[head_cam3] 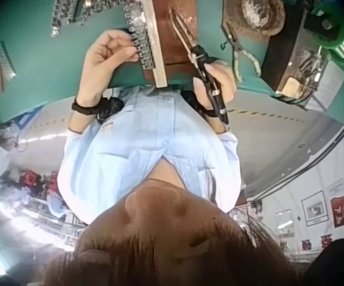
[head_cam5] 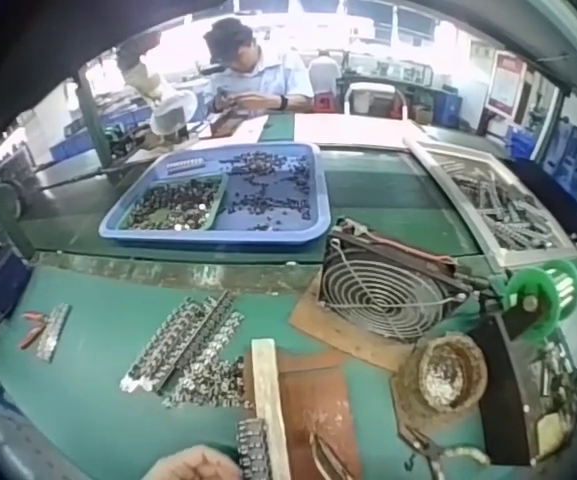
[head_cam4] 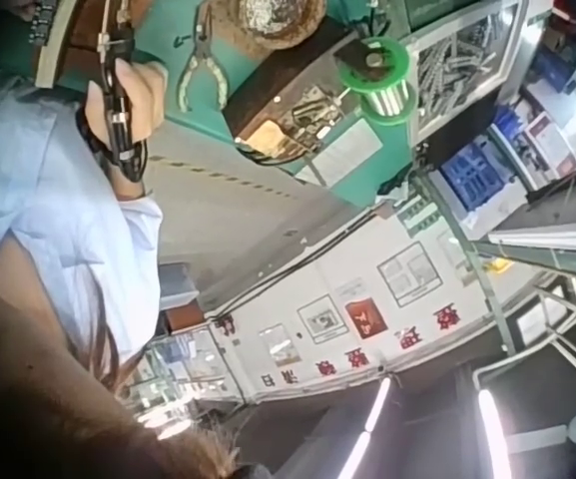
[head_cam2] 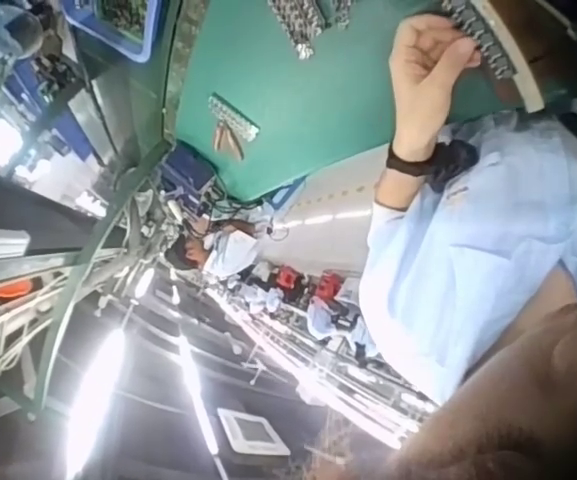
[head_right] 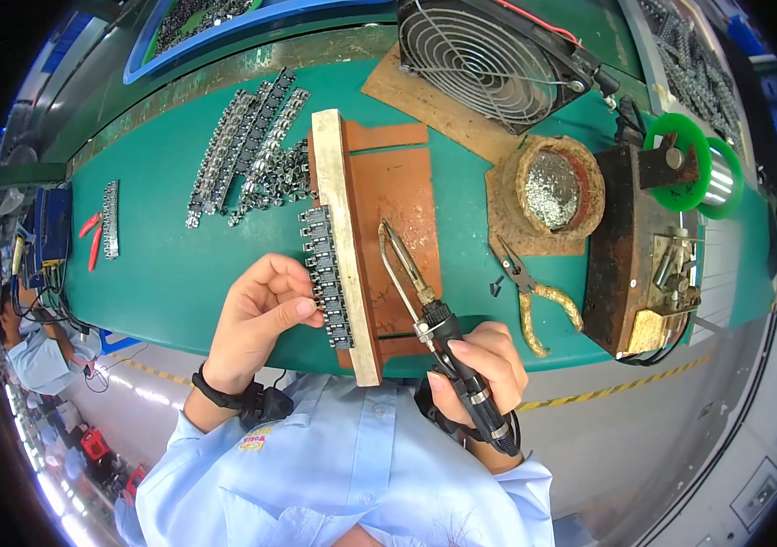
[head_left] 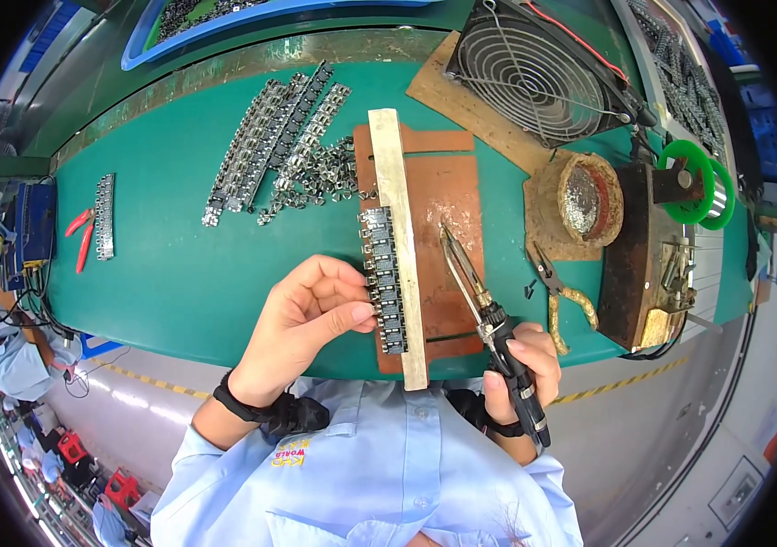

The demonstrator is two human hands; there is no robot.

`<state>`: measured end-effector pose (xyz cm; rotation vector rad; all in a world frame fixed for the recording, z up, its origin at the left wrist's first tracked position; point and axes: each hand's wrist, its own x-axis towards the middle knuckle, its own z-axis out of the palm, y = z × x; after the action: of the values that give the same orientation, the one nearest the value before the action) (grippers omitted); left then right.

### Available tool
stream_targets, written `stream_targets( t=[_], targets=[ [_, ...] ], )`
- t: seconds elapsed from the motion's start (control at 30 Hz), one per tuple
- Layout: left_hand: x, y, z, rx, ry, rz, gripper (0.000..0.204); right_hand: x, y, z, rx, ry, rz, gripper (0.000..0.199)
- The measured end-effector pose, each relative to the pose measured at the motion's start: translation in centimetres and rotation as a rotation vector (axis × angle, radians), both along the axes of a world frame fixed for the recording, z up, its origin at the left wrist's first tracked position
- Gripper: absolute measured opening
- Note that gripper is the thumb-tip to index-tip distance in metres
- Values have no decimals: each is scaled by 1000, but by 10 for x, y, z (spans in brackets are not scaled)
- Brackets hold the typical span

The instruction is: The person picks up a small metal component by hand, places it onto a long metal strip, and fuses it using a soldering iron. They then pick up the strip, turn it over, and place it back onto the wooden block to repeat the process.

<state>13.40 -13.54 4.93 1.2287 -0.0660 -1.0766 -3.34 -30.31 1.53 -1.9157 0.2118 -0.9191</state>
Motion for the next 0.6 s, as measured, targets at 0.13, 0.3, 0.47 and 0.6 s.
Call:
stream_targets(
  t=[0.13,0.3,0.47,0.6],
  targets=[
    [-1,-1,-1,-2,-41,-15,19,1,-1,0,3,6,2,35],
    [-1,-3,-1,-1,-82,-14,19,1,-1,1,-6,13,12,35],
    [0,-1,-1,-6,-62,-22,19,0,-2,0,-4,6,12,35],
    [0,-1,-1,-7,-29,-13,19,1,-2,0,-4,-1,6,35]
  ],
)
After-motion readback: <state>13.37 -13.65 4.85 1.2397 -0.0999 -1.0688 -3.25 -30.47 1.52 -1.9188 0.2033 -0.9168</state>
